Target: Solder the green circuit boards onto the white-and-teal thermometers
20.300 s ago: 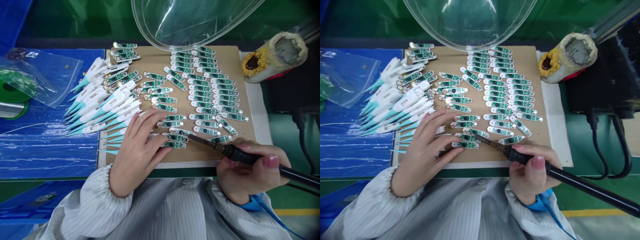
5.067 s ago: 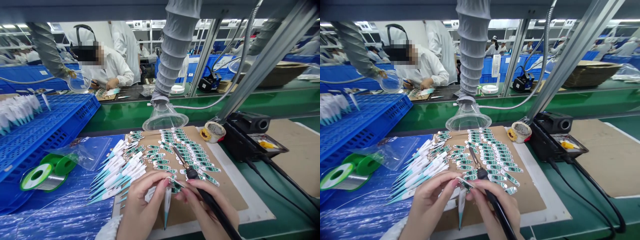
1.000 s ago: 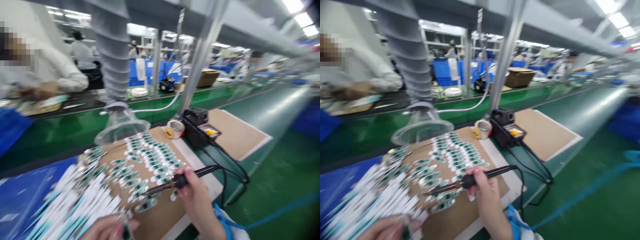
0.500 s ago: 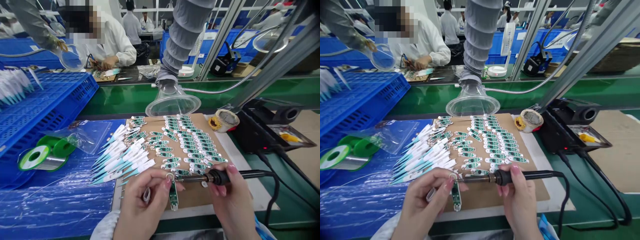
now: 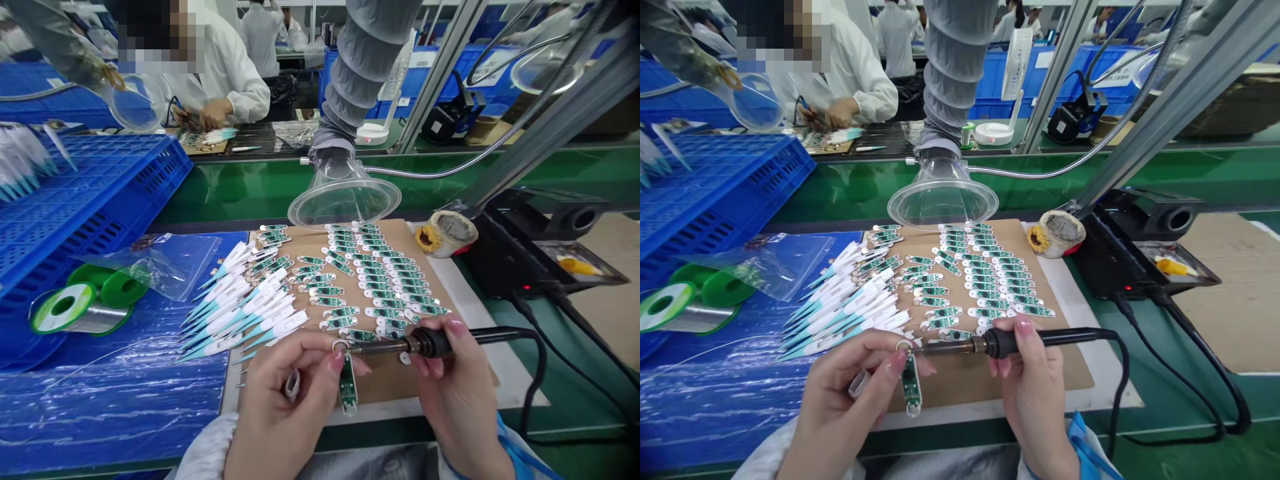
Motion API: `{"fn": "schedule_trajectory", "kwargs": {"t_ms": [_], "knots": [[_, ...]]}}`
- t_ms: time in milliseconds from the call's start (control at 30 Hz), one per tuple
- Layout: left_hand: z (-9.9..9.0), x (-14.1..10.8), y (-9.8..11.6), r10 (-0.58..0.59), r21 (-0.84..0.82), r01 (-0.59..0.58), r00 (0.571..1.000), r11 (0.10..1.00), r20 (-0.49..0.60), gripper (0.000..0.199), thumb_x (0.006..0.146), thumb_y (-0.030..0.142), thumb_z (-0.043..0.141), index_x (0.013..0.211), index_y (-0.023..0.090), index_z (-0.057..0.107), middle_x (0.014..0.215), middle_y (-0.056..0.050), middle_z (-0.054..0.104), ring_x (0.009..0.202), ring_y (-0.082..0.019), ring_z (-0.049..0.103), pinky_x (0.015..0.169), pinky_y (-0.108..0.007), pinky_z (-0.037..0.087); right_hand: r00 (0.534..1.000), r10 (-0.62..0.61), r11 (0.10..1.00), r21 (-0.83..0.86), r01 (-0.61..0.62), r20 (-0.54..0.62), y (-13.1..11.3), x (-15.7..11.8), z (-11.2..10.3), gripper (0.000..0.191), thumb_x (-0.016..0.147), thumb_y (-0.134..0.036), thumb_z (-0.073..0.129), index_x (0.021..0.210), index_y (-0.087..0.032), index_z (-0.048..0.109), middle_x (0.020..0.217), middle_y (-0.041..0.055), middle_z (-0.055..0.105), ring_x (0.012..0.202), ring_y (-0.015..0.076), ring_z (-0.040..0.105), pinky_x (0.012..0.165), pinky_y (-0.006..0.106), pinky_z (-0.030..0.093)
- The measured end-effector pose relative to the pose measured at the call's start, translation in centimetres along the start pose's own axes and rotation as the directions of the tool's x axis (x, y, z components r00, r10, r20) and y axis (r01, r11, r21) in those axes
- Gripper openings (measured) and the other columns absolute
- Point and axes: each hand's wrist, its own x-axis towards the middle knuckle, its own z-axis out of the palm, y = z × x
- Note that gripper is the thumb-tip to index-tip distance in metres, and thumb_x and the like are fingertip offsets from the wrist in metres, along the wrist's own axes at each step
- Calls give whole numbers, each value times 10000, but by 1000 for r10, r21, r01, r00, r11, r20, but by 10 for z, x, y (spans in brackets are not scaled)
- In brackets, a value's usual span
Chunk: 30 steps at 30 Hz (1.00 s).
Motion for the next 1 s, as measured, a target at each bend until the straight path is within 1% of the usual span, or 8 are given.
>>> {"fn": "schedule_trajectory", "kwargs": {"t_ms": [200, 300, 400, 467, 600, 767, 867, 1000], "knots": [[1, -2, -2, 29, -15, -29, 999, 999, -13, 193, 935, 367, 602, 855, 212, 685, 736, -40, 778, 432, -74, 322, 393, -198, 277, 1000, -30, 1000, -3, 30, 3, 2, 1, 1, 367, 701, -556, 806, 637, -209, 705, 361, -72, 344, 335, 86, 388, 332, 197, 356], [-1, 0, -4, 60, 10, -60, 998, 998, 2, 191, 948, 345, 588, 840, 217, 680, 732, -32, 776, 428, -71, 324, 387, -193, 263, 1000, -17, 1000, 7, 17, -3, 3, 2, 0, 364, 700, -552, 804, 624, -209, 705, 355, -69, 349, 334, 82, 385, 327, 186, 347], [-5, 3, -6, 117, 68, -121, 991, 990, 66, 176, 959, 317, 575, 852, 220, 677, 739, -33, 774, 455, -83, 427, 405, -183, 308, 999, 47, 997, 54, -46, -12, 1, 4, -3, 337, 711, -516, 804, 633, -207, 694, 359, -76, 335, 340, 68, 359, 332, 165, 320], [-8, 5, -8, 153, 115, -166, 982, 979, 114, 154, 962, 287, 562, 871, 226, 670, 738, -27, 768, 480, -93, 478, 424, -180, 347, 998, 65, 995, 82, -64, -16, -3, 5, -5, 319, 732, -485, 795, 630, -209, 672, 362, -80, 322, 343, 60, 339, 338, 156, 302], [-12, 5, -11, 178, 182, -205, 972, 962, 153, 158, 955, 252, 543, 834, 225, 639, 648, 4, 706, 462, -93, 443, 418, -174, 356, 1000, 1, 999, 45, -1, 0, -9, 8, -7, 331, 745, -490, 785, 617, -213, 657, 348, -73, 331, 338, 66, 343, 344, 174, 305], [-13, 5, -16, 159, 298, -184, 981, 936, 107, 130, 930, 268, 575, 837, 225, 655, 565, 32, 575, 480, -98, 460, 432, -168, 379, 999, -45, 999, -3, 45, 17, -6, 9, -7, 332, 753, -503, 780, 619, -215, 685, 347, -70, 349, 324, 70, 371, 327, 183, 303], [-14, 5, -18, 181, 357, -202, 979, 912, 92, 113, 915, 259, 595, 832, 227, 666, 569, 35, 563, 487, -95, 459, 443, -173, 377, 998, -50, 999, -6, 50, 42, -4, 8, -7, 319, 778, -487, 763, 622, -219, 690, 350, -67, 364, 325, 74, 368, 322, 185, 314], [-15, 5, -19, 210, 382, -234, 972, 894, 105, 104, 902, 220, 594, 845, 234, 679, 575, 34, 573, 510, -103, 489, 450, -179, 374, 995, -41, 999, -20, 43, 88, -2, 9, -8, 319, 812, -471, 734, 628, -212, 700, 344, -61, 357, 338, 82, 391, 330, 181, 341]]}}
